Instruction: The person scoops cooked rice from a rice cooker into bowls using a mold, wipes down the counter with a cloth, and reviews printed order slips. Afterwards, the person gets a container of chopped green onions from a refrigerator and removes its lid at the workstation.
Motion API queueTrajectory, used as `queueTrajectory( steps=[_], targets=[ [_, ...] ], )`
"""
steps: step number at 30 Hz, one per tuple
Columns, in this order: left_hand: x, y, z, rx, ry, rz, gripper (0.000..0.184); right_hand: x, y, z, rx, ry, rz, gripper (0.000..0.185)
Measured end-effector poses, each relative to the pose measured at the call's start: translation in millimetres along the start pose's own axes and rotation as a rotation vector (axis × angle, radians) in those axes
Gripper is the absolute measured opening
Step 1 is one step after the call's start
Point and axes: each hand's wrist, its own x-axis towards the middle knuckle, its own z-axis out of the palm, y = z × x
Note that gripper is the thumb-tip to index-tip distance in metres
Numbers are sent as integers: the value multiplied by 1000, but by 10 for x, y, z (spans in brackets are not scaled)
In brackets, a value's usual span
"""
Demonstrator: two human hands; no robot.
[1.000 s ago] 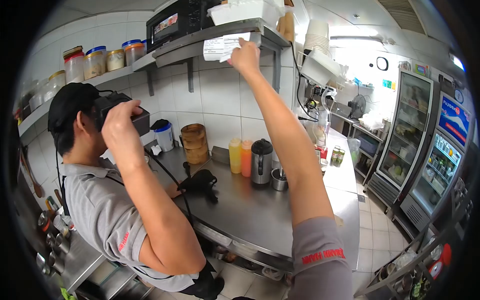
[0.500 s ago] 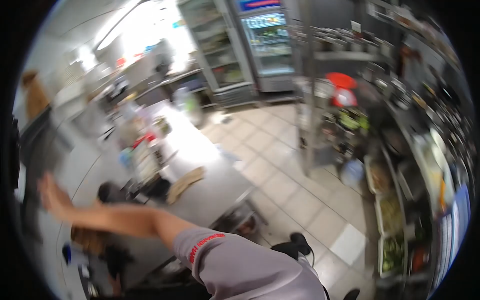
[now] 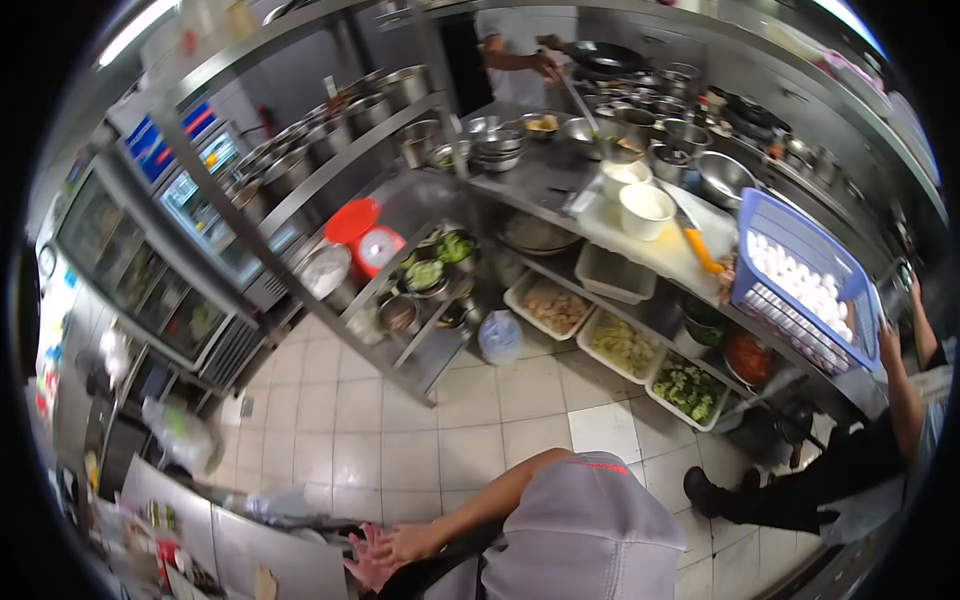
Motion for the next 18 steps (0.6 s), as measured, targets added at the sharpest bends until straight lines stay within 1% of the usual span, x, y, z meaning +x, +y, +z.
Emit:
queueTrajectory(
  steps=[1,3,4,5,7,8,11,12,15,16,18],
  targets=[
    [169,45,135,-53,-18,-4,54,-68,213,-48,-136,112,44,40],
    [460,122,369,-55,-60,27,56,-222,627,-449,-165,-46,390,39],
    [583,152,485,10,-73,72,58,-302,721,-526,-195,148,574,39],
    [694,174,599,159,-74,141,57,-393,805,-602,-230,344,752,38],
    [908,222,828,453,-61,282,56,-564,966,-807,-101,298,891,37],
    [1033,254,903,394,-20,297,59,-596,1011,-910,-34,271,957,36],
    [1354,451,1032,485,21,397,61,-509,1222,-936,-132,183,980,34],
    [1446,534,1044,451,66,440,64,-415,1324,-918,-181,174,964,34],
    [1816,794,718,761,180,545,64,34,1572,-972,-145,70,878,35],
    [1956,868,534,969,257,597,66,231,1645,-944,-160,59,845,36],
    [1811,1269,719,1268,489,478,70,613,1773,-878,-185,15,768,37]
  ],
)
